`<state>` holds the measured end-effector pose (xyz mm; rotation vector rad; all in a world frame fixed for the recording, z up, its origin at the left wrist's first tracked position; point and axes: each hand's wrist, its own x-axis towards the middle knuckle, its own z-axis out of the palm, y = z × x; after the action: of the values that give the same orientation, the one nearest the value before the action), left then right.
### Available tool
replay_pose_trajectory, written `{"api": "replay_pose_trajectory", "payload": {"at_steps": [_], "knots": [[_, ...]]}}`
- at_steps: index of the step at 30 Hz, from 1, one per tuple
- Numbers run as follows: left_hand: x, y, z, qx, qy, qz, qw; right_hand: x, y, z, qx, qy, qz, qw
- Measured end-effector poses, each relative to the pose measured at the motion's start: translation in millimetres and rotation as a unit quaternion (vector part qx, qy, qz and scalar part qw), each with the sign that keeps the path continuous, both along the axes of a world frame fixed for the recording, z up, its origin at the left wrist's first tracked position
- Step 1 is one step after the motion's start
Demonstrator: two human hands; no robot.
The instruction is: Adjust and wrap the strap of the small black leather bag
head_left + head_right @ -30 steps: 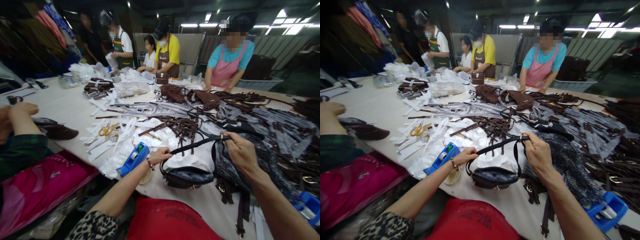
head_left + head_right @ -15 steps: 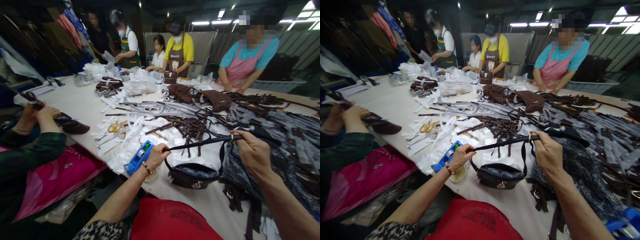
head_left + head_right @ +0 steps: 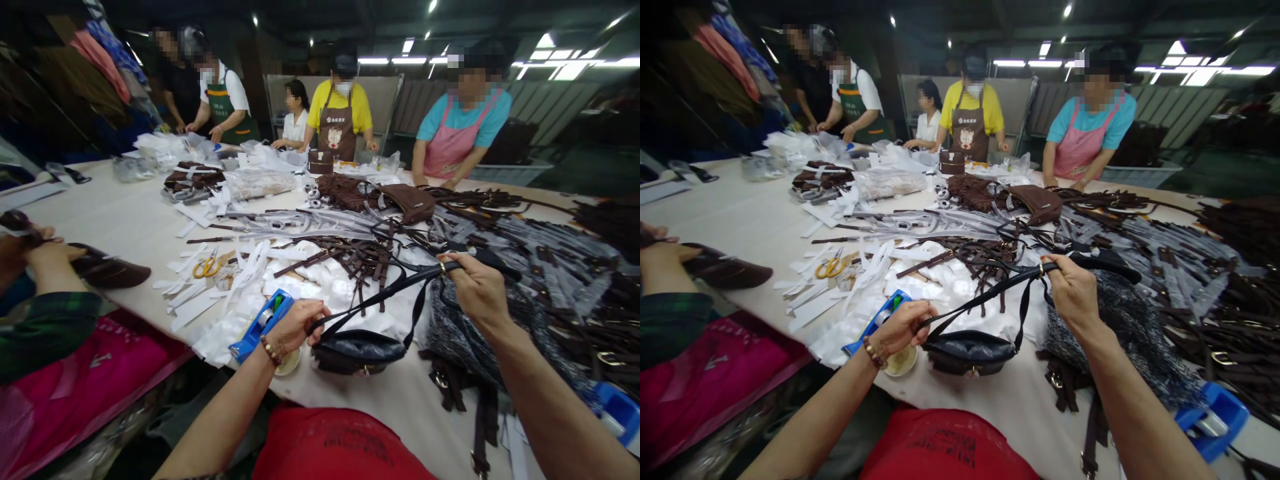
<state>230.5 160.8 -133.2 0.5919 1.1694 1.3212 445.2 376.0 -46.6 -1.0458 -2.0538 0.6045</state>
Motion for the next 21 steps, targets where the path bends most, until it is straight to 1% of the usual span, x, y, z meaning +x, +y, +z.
{"api": "replay_pose_trajectory", "payload": {"at_steps": [3, 5, 7, 8, 9, 11, 13, 16, 18, 21], "knots": [[-2.6, 1.0, -0.7, -0.031, -0.018, -0.107, 0.994, -3.8, -0.7, 1.7, 0.0, 0.006, 0.006, 1.0], [-2.9, 4.2, 2.2, -0.051, -0.022, -0.197, 0.979, -7.1, -1.3, 2.6, -0.002, 0.01, 0.009, 1.0], [-1.0, 9.8, 6.8, -0.066, 0.018, -0.278, 0.958, -10.2, -2.1, 3.3, -0.003, 0.012, 0.02, 1.0], [0.8, 13.2, 9.2, -0.071, 0.053, -0.302, 0.949, -11.4, -2.5, 3.6, -0.003, 0.011, 0.027, 1.0], [3.1, 16.7, 11.2, -0.074, 0.092, -0.308, 0.944, -12.1, -2.8, 3.9, -0.002, 0.012, 0.032, 0.999], [7.8, 22.7, 13.4, -0.071, 0.165, -0.28, 0.943, -11.9, -2.9, 4.2, 0.002, 0.017, 0.034, 0.999], [10.8, 25.7, 13.1, -0.06, 0.219, -0.234, 0.945, -9.5, -1.9, 3.7, 0.006, 0.022, 0.028, 0.999], [10.0, 23.8, 10.5, -0.044, 0.286, -0.17, 0.942, -3.7, 0.9, 0.8, 0.015, 0.015, 0.017, 1.0], [7.4, 20.8, 9.4, -0.04, 0.306, -0.141, 0.94, -1.0, 2.7, -1.6, 0.021, 0.005, 0.012, 1.0], [5.6, 18.8, 10.4, -0.044, 0.296, -0.127, 0.946, -1.6, 4.4, -2.5, 0.022, -0.003, -0.011, 1.0]]}}
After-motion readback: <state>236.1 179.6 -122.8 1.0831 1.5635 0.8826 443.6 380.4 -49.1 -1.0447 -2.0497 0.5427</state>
